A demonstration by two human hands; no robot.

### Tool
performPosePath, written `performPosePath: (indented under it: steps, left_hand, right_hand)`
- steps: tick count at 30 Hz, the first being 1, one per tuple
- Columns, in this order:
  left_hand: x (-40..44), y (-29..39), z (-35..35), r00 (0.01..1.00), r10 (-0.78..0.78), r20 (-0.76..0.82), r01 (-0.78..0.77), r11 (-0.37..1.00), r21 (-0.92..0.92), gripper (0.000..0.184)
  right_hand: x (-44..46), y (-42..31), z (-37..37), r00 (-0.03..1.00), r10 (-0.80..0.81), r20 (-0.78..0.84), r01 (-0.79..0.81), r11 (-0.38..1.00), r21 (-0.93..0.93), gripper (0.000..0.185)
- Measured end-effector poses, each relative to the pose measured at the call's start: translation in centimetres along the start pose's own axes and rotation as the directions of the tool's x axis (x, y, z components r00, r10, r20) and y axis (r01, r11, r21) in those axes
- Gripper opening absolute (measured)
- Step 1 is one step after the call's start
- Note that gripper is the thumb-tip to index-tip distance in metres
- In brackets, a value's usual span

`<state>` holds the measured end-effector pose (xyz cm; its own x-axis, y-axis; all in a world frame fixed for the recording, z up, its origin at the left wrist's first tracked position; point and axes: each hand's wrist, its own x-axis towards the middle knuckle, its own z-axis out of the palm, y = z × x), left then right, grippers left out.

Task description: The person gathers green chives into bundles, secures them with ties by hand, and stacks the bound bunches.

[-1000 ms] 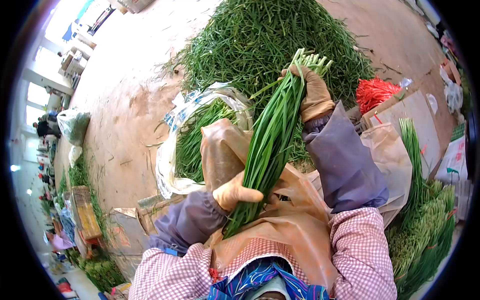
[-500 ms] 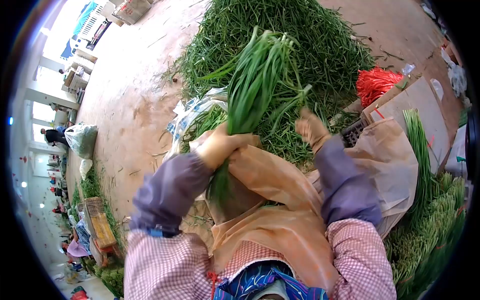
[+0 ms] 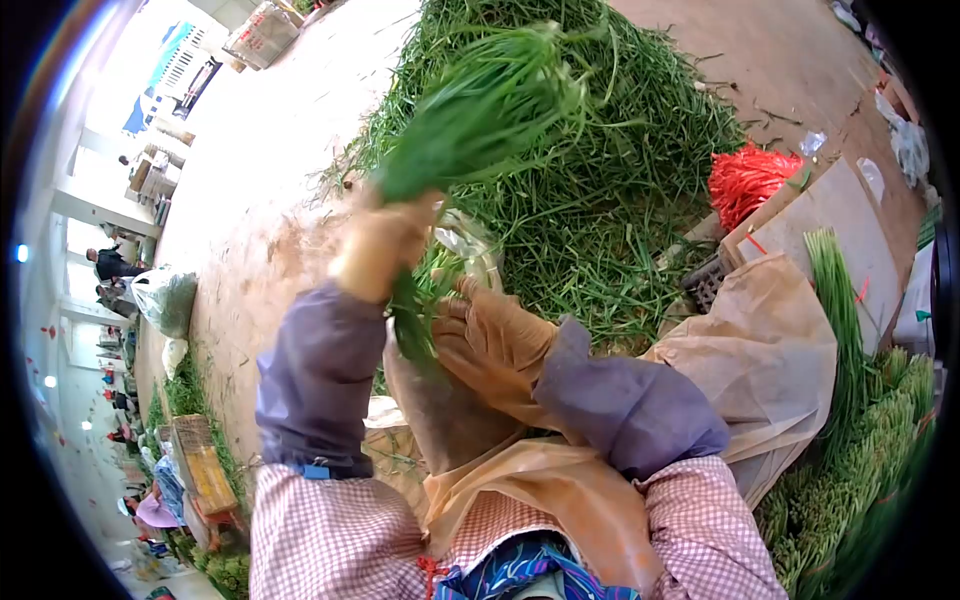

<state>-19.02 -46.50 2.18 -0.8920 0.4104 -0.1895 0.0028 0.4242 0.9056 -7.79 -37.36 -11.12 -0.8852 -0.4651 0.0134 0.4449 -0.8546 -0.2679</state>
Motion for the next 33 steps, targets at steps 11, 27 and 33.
performPosePath:
  steps: [11, 27, 33]
  left_hand:
    - [-3.6, -1.1, -1.4, 0.974, 0.206, 0.097, -0.209, 0.978, 0.021, 0.069]
    - [-18.8, -15.0, -8.0, 0.976, -0.165, 0.14, 0.115, 0.944, 0.31, 0.045]
    - [-18.5, -16.4, -6.0, 0.994, -0.009, 0.107, -0.02, 0.964, 0.266, 0.039]
  right_hand:
    - [1.8, 0.7, 2.3, 0.911, -0.4, 0.097, 0.371, 0.9, 0.23, 0.099]
    - [5.0, -3.7, -7.9, 0.888, -0.448, -0.108, 0.455, 0.888, 0.06, 0.039]
    - [5.1, -6.0, -7.8, 0.893, -0.327, -0.31, 0.338, 0.941, -0.02, 0.031]
